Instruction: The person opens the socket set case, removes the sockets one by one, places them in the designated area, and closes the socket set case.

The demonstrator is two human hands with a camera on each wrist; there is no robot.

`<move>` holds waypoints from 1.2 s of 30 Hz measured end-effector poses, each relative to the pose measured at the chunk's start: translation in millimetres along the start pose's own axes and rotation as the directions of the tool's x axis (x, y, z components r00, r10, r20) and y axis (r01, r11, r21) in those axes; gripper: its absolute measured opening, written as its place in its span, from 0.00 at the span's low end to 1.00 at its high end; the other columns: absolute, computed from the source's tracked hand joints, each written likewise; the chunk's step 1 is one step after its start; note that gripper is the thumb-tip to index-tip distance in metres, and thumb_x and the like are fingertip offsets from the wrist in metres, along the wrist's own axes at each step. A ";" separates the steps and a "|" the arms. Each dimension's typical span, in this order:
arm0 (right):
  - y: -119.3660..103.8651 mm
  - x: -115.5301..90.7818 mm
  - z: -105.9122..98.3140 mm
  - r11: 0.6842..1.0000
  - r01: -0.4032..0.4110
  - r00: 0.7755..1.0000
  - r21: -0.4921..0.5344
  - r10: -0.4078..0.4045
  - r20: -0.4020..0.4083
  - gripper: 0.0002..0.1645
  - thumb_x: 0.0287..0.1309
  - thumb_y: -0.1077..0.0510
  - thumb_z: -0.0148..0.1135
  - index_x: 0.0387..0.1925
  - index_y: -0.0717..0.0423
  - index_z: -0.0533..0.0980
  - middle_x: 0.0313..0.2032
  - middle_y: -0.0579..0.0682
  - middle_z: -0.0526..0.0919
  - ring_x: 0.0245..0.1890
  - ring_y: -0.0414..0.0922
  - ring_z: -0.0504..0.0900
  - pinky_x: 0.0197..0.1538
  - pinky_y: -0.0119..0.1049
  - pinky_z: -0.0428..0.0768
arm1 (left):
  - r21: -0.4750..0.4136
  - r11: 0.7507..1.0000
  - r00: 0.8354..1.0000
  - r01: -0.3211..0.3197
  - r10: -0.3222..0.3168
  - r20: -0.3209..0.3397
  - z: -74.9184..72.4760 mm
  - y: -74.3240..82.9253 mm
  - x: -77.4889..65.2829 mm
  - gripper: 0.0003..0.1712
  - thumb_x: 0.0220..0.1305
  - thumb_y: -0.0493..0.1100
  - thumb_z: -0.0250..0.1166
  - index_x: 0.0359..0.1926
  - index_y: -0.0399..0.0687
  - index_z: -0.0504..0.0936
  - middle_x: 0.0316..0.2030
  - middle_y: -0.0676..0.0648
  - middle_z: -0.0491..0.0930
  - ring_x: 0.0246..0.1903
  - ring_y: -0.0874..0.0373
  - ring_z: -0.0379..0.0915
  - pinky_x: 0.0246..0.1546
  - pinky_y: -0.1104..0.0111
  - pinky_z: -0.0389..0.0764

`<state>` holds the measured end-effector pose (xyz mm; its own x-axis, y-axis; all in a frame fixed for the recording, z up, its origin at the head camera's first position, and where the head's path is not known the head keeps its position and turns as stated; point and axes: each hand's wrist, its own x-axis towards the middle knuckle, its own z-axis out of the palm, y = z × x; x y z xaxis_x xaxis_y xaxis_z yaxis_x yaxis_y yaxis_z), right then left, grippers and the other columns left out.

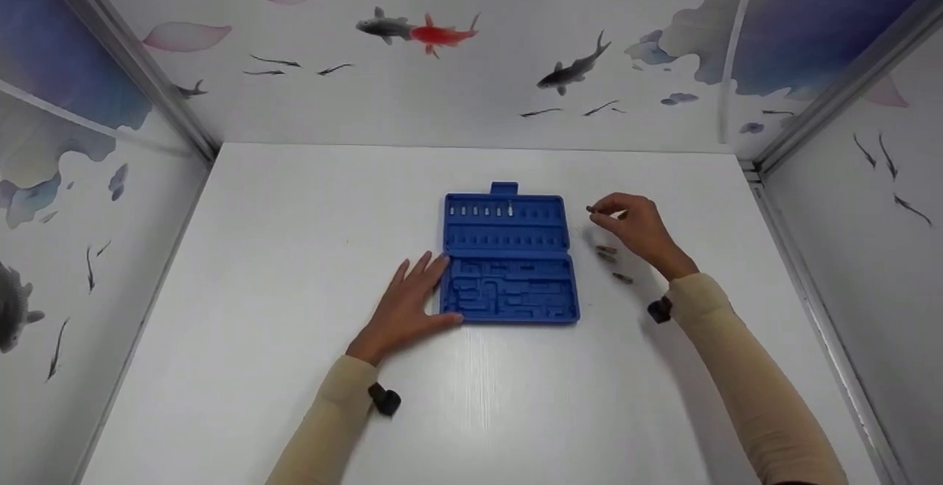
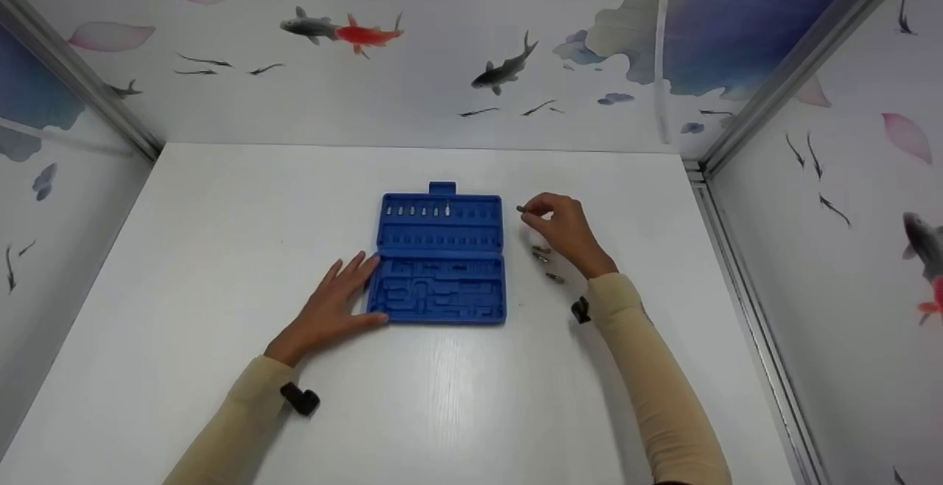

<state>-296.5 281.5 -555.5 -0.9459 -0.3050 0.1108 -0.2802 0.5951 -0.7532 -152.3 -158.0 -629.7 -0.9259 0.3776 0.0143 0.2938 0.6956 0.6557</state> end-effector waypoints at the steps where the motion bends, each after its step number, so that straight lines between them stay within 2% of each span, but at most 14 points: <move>1: 3.8 -4.3 -2.6 1.000 -0.006 1.000 -0.015 0.006 -0.002 0.12 0.75 0.58 0.72 0.52 0.62 0.88 0.50 0.56 0.92 0.52 0.52 0.85 0.54 0.40 0.78 | -0.001 1.000 1.000 -0.004 0.004 -0.002 -0.3 -0.6 -0.3 0.67 0.64 0.78 0.70 0.90 0.54 0.51 0.88 0.47 0.50 0.88 0.51 0.39 0.87 0.54 0.32; 5: 20.0 -19.3 -10.4 0.997 -0.051 0.999 -0.050 0.051 0.000 0.10 0.75 0.58 0.72 0.51 0.60 0.89 0.48 0.56 0.92 0.51 0.50 0.84 0.53 0.37 0.78 | -0.004 1.000 1.000 -0.013 0.013 -0.012 -1.4 -2.5 -1.9 0.67 0.64 0.77 0.71 0.90 0.52 0.51 0.88 0.46 0.51 0.88 0.50 0.39 0.88 0.53 0.33; 10: 37.0 -33.2 -14.2 0.993 -0.098 0.995 -0.067 0.098 0.010 0.10 0.75 0.59 0.72 0.51 0.61 0.89 0.50 0.58 0.91 0.51 0.51 0.83 0.53 0.38 0.79 | -0.007 1.000 1.000 -0.003 0.003 -0.020 -1.4 -3.2 -3.2 0.67 0.64 0.77 0.71 0.90 0.54 0.51 0.88 0.47 0.50 0.88 0.50 0.39 0.88 0.53 0.33; 14: 46.9 -39.0 -13.2 0.989 -0.125 0.992 -0.074 0.126 0.014 0.10 0.74 0.61 0.72 0.50 0.61 0.90 0.50 0.59 0.90 0.50 0.51 0.83 0.51 0.35 0.79 | 0.002 1.000 1.000 0.021 -0.021 -0.018 -0.4 -2.7 -3.5 0.67 0.64 0.78 0.70 0.91 0.56 0.51 0.88 0.47 0.50 0.88 0.51 0.39 0.87 0.55 0.32; 17: 51.5 -39.3 -11.3 0.987 -0.133 0.990 -0.086 0.136 0.024 0.09 0.73 0.62 0.72 0.50 0.62 0.90 0.50 0.59 0.88 0.51 0.51 0.81 0.52 0.37 0.78 | 0.002 1.000 0.999 0.028 -0.028 -0.021 0.8 -2.6 -3.6 0.67 0.64 0.79 0.70 0.91 0.56 0.51 0.88 0.47 0.50 0.88 0.51 0.39 0.87 0.55 0.32; 24: 54.8 -34.9 -9.1 0.989 -0.094 0.994 -0.115 0.100 0.051 0.10 0.74 0.64 0.71 0.51 0.64 0.90 0.51 0.62 0.88 0.54 0.57 0.81 0.59 0.50 0.77 | 0.000 1.000 0.999 0.030 -0.030 -0.014 3.6 -3.2 -2.8 0.67 0.63 0.82 0.67 0.91 0.58 0.50 0.89 0.49 0.48 0.88 0.52 0.39 0.88 0.53 0.33; 31: 51.6 -37.4 -7.4 0.983 -0.126 0.990 -0.131 0.134 0.050 0.10 0.75 0.64 0.70 0.52 0.64 0.89 0.52 0.62 0.87 0.55 0.58 0.81 0.61 0.54 0.78 | -0.003 1.000 1.000 0.028 -0.028 -0.008 4.1 -3.1 -1.7 0.68 0.62 0.82 0.68 0.91 0.58 0.50 0.89 0.49 0.48 0.88 0.51 0.38 0.88 0.52 0.33; 36: 48.7 -39.2 -9.2 0.984 -0.155 0.986 -0.092 0.160 0.050 0.13 0.77 0.61 0.68 0.56 0.65 0.87 0.56 0.64 0.86 0.59 0.60 0.81 0.64 0.57 0.78 | 0.002 1.000 1.000 0.019 -0.019 0.002 2.9 -1.6 0.4 0.68 0.63 0.82 0.67 0.91 0.58 0.50 0.89 0.48 0.48 0.88 0.51 0.38 0.87 0.52 0.32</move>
<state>-274.6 329.3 -590.5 -0.9692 -0.2424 -0.0441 -0.1436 0.7012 -0.6983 -152.4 -157.3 -632.9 -0.9308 0.3655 0.0001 0.2764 0.7036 0.6546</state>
